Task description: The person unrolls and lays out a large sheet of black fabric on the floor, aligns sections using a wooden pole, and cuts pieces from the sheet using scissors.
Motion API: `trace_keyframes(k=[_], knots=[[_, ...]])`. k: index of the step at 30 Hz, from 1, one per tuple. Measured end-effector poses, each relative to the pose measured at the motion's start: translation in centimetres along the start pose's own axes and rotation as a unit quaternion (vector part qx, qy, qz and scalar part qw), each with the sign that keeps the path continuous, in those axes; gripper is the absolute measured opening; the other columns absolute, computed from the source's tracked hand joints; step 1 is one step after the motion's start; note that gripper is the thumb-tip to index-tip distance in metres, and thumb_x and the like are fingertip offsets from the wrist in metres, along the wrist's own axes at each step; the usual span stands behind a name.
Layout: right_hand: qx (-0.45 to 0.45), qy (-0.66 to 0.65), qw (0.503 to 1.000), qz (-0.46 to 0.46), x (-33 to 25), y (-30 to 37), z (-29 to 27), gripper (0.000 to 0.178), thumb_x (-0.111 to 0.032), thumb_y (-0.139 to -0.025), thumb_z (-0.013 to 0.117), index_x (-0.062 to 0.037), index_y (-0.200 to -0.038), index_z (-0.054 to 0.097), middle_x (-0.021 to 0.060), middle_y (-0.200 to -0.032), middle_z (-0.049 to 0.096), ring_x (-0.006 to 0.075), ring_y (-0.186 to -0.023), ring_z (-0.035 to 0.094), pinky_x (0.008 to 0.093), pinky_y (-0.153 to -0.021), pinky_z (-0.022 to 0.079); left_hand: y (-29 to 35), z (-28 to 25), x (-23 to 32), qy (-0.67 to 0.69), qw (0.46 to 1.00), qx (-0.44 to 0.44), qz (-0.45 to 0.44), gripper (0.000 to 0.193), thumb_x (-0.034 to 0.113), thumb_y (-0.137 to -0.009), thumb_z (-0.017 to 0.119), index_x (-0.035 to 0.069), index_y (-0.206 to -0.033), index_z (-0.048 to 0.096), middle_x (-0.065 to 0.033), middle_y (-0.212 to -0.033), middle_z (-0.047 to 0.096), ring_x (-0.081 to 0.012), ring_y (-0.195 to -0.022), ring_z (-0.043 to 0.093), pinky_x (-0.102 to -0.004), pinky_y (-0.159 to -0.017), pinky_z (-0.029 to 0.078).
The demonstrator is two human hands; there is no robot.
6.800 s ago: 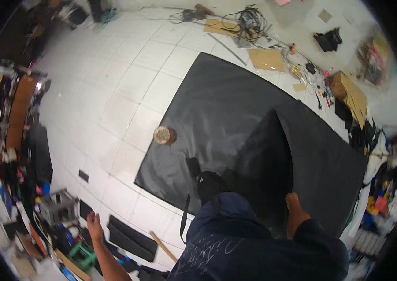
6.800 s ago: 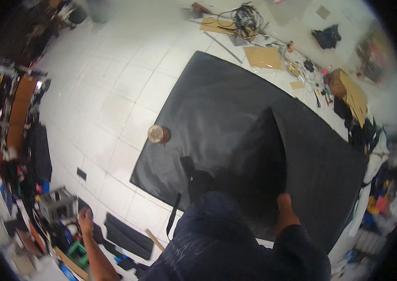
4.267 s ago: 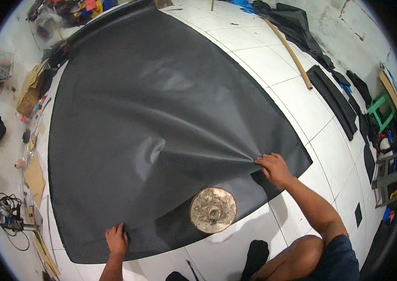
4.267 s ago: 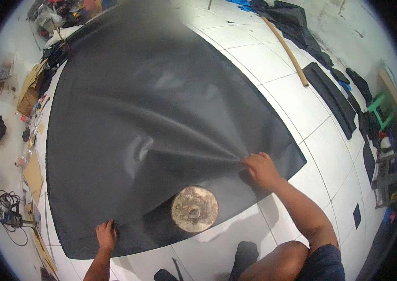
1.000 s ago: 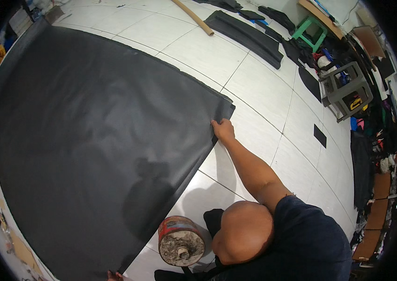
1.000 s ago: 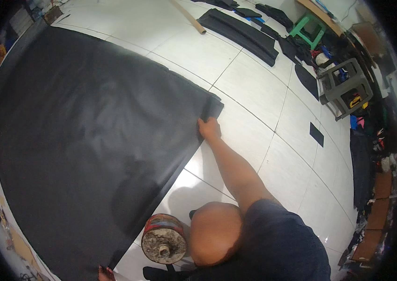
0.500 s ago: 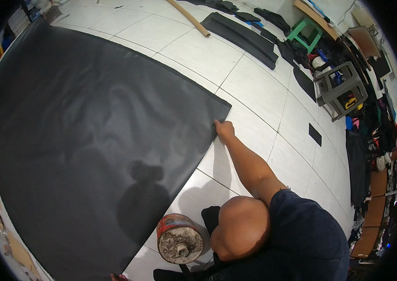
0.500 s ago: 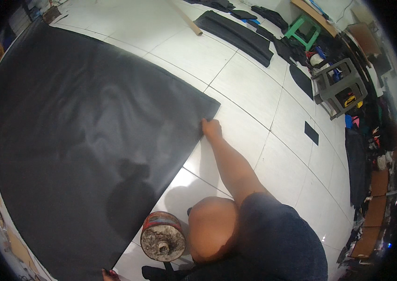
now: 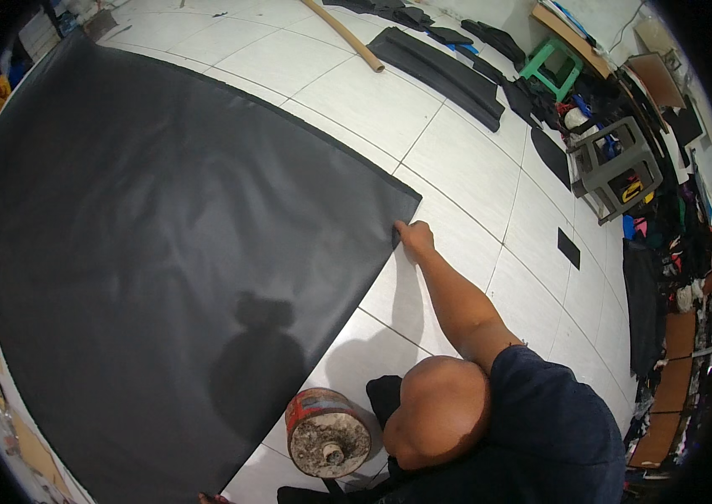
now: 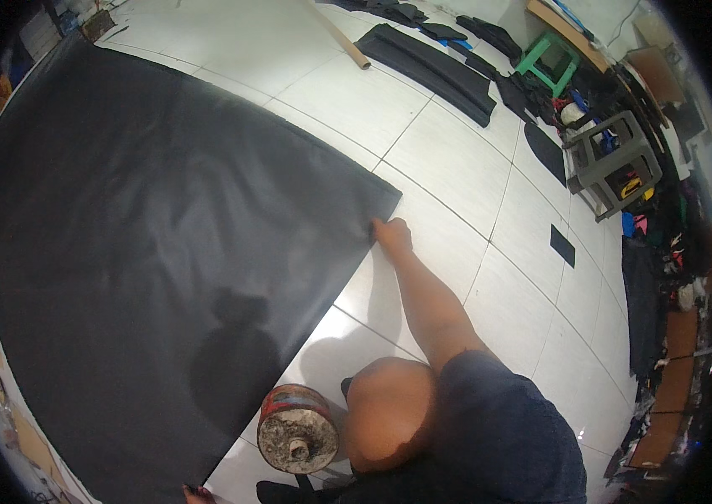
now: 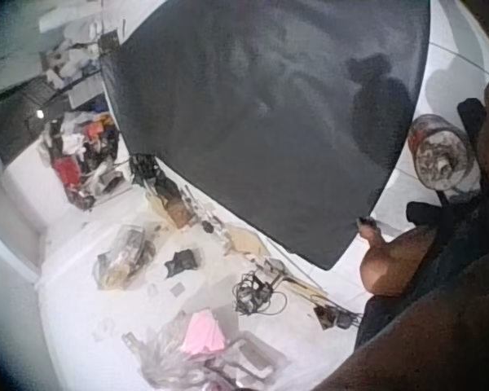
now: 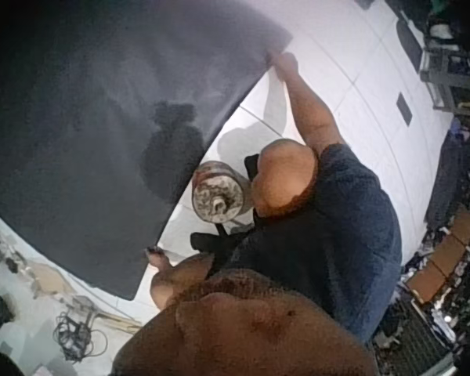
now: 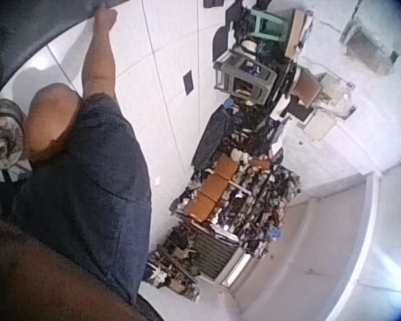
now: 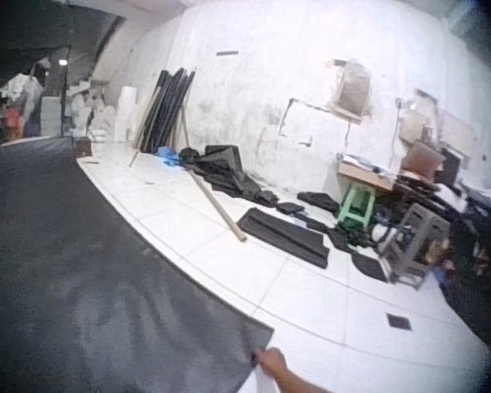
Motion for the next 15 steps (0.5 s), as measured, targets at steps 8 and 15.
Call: trace_keyframes(k=[8, 15], knots=[[0.021, 0.225, 0.948, -0.226, -2.6, -1.4, 0.3, 0.064, -0.04, -0.089, 0.058, -0.0042, -0.139, 0.04, 0.0159, -0.146, 0.04, 0.0326, -0.131, 0.044, 0.0428, -0.101, 0.043, -2.8, -3.4, -1.1, -0.16, 0.973, -0.078, 0.149, 0.029, 0.023, -0.1, 0.048, 0.015, -0.074, 0.037, 0.0035, -0.068, 0.03, -0.0106, -0.062, 0.029, -0.0296, -0.053, 0.028], [0.057, 0.27, 0.926, -0.259, -0.7, -2.7, -0.4, 0.066, -0.05, -0.093, 0.048, -0.0067, -0.143, 0.038, 0.0135, -0.148, 0.037, 0.0297, -0.136, 0.036, 0.0499, -0.103, 0.038, 1.0, 0.4, 0.2, -0.07, 0.997, -0.036, -0.004, 0.031, 0.027, -0.099, 0.049, 0.017, -0.072, 0.038, 0.0045, -0.067, 0.028, -0.0104, -0.06, 0.029, -0.0305, -0.054, 0.029]])
Point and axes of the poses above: each hand's wrist, its own y-axis away from the middle knuckle, its own z-axis out of the palm, x = y × z, the point moved 2 cm from there along -y, towards the middle knuckle
